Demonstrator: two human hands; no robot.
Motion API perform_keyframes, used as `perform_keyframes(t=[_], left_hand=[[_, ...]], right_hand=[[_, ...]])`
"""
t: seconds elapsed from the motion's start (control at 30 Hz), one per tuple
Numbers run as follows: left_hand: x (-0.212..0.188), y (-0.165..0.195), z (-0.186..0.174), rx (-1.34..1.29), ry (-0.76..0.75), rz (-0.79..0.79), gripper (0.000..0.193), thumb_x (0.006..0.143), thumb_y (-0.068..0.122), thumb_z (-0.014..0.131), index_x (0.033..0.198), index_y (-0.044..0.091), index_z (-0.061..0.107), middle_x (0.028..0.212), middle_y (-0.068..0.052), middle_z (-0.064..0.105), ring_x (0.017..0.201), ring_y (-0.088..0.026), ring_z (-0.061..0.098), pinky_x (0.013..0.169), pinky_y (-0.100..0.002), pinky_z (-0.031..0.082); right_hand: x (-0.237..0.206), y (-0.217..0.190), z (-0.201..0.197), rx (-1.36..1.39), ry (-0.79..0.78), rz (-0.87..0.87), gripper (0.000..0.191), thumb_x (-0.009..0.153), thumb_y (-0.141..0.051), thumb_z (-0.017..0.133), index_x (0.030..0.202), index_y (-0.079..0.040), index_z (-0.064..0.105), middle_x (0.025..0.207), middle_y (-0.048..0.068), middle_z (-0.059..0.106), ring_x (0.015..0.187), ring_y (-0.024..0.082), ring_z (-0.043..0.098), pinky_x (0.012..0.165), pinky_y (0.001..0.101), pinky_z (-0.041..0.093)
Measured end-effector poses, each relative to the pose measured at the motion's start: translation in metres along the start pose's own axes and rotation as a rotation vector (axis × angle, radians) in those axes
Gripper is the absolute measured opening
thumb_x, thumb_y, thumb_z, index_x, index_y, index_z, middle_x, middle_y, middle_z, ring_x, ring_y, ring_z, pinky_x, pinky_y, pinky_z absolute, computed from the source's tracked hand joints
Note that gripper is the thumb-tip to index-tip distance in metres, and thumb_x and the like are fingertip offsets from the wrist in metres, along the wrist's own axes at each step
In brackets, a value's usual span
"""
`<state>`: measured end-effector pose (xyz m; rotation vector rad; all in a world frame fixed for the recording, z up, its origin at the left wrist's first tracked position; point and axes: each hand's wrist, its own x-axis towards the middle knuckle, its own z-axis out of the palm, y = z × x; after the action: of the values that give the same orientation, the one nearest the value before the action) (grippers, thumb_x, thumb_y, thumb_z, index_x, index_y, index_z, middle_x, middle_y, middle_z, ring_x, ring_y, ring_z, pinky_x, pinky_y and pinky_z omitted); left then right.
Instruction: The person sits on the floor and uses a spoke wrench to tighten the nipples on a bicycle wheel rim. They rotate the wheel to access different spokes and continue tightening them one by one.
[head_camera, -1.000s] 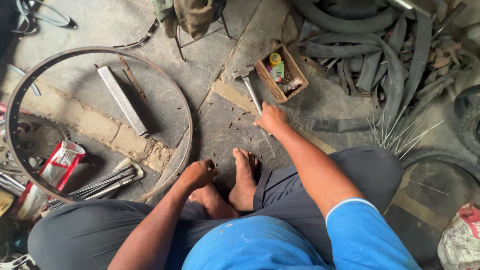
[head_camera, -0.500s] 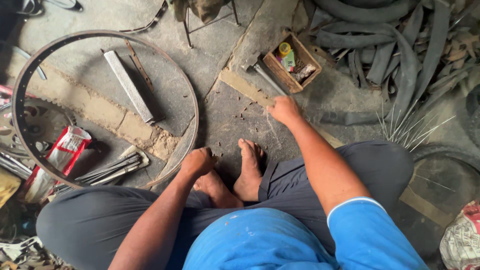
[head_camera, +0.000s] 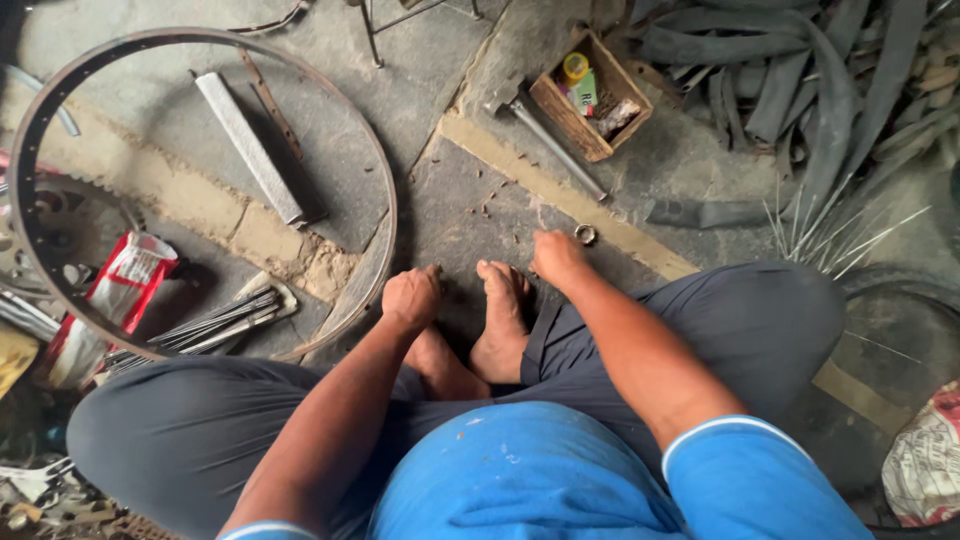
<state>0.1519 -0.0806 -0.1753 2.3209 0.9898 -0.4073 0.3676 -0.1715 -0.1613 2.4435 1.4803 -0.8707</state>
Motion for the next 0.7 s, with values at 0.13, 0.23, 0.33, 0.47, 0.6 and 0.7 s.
perform_keyframes(t=[0.13, 0.23, 0.33, 0.47, 0.6, 0.7], left_hand=[[0.008, 0.000, 0.005, 0.046, -0.025, -0.011, 0.029, 0.099, 0.022, 0.045, 0.099, 0.009, 0.071, 0.087, -0.021, 0.075, 0.084, -0.040, 0.074, 0.073, -0.050, 0.058], [0.008, -0.002, 0.008, -0.020, 0.009, -0.048, 0.048, 0.114, 0.030, 0.039, 0.089, 0.008, 0.074, 0.088, -0.021, 0.074, 0.086, -0.039, 0.074, 0.081, -0.049, 0.057], [0.007, -0.001, 0.008, -0.084, 0.025, 0.027, 0.029, 0.102, 0.019, 0.042, 0.102, 0.010, 0.070, 0.081, -0.022, 0.073, 0.079, -0.041, 0.073, 0.070, -0.051, 0.057], [0.006, 0.000, 0.011, -0.087, 0.004, 0.057, 0.023, 0.095, 0.018, 0.048, 0.099, 0.008, 0.068, 0.079, -0.022, 0.073, 0.076, -0.040, 0.073, 0.067, -0.050, 0.057], [0.007, -0.002, 0.019, -0.094, 0.038, 0.074, 0.023, 0.097, 0.016, 0.049, 0.091, 0.007, 0.070, 0.080, -0.021, 0.073, 0.075, -0.039, 0.074, 0.066, -0.050, 0.057], [0.010, -0.005, 0.027, -0.118, 0.039, 0.074, 0.026, 0.097, 0.016, 0.051, 0.086, 0.009, 0.073, 0.083, -0.019, 0.074, 0.077, -0.037, 0.074, 0.067, -0.049, 0.058]], right_hand=[[-0.010, -0.004, 0.005, 0.077, 0.141, -0.043, 0.029, 0.079, -0.020, 0.085, 0.099, -0.008, 0.068, 0.093, 0.021, 0.073, 0.094, 0.045, 0.069, 0.079, 0.0542, 0.055], [-0.006, -0.011, -0.002, 0.187, 0.204, -0.088, 0.035, 0.070, -0.019, 0.087, 0.095, -0.006, 0.067, 0.093, 0.021, 0.073, 0.092, 0.045, 0.069, 0.079, 0.0533, 0.056], [0.002, -0.021, -0.009, 0.329, 0.169, 0.086, 0.035, 0.077, -0.029, 0.087, 0.094, -0.006, 0.066, 0.089, 0.019, 0.073, 0.089, 0.043, 0.069, 0.077, 0.0536, 0.054], [0.014, -0.031, -0.006, 0.288, 0.290, -0.025, 0.019, 0.079, -0.020, 0.078, 0.092, -0.009, 0.069, 0.088, 0.019, 0.073, 0.089, 0.043, 0.069, 0.078, 0.0528, 0.055], [0.038, -0.025, -0.013, 0.198, 0.477, 0.014, 0.011, 0.087, -0.016, 0.070, 0.094, -0.008, 0.067, 0.097, 0.020, 0.070, 0.092, 0.042, 0.068, 0.080, 0.0520, 0.054], [0.058, -0.013, -0.036, 0.181, 0.583, -0.003, 0.013, 0.091, -0.012, 0.067, 0.103, -0.007, 0.065, 0.107, 0.017, 0.068, 0.098, 0.042, 0.065, 0.082, 0.0516, 0.054]])
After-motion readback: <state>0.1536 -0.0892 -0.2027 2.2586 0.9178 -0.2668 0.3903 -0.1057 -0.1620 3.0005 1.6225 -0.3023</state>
